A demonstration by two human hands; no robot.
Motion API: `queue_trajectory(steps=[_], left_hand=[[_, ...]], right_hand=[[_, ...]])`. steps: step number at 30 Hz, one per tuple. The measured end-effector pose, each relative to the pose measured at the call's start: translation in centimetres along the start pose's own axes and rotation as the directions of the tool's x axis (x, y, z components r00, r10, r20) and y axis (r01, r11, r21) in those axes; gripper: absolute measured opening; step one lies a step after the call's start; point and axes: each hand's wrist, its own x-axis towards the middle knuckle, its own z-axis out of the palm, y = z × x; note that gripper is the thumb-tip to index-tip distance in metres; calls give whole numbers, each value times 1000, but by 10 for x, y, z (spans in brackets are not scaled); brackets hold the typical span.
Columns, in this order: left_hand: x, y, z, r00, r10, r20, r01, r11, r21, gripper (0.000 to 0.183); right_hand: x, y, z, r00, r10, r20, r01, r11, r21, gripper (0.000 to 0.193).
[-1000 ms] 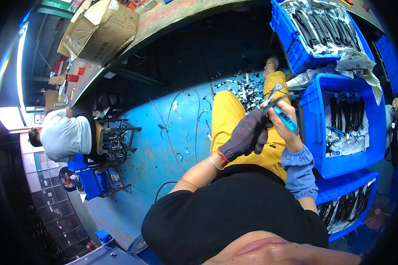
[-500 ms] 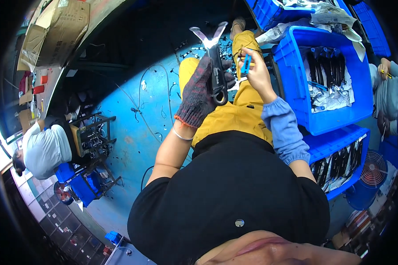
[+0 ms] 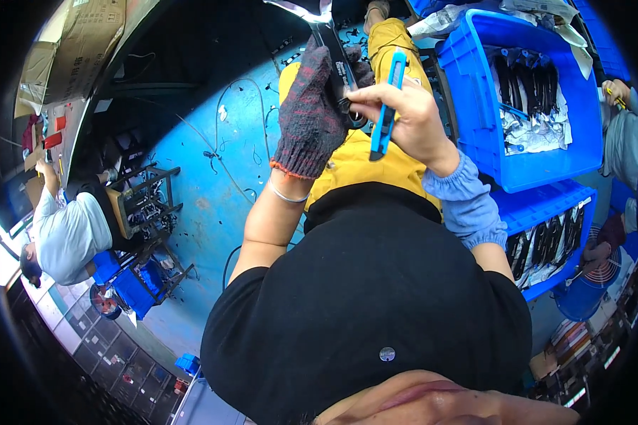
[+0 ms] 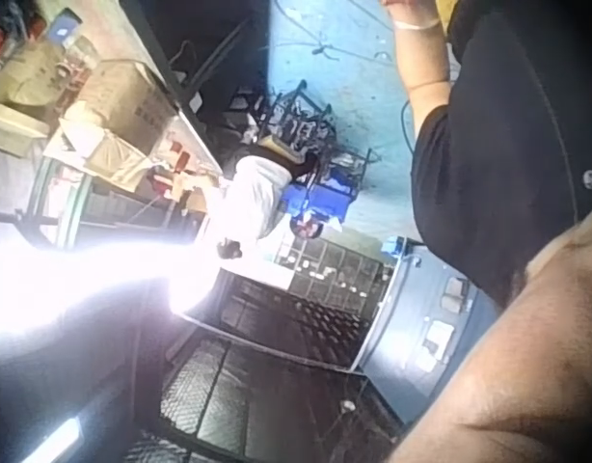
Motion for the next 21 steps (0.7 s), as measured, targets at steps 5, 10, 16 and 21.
queue_trajectory(steps=[5,10,16,21], left_hand=[[2,6,-5,995,51,91,-29,971,-236,44],[3,10,-4,995,84,54,-70,971,-228,46],[4,-2,5,995,97,8,-95,989,-110,36],[6,0,-4,978,203,-51,-207,975,-83,41]], right_hand=[[-3,-9,-20,986,152,72,-139,495,858,13],[-5,1,-34,893,447,47,-338,600,725,19],[-14,11,6,810,430,399,-579,694,428,23],[-14,0,-13,929,277,247,-370,632,681,24]])
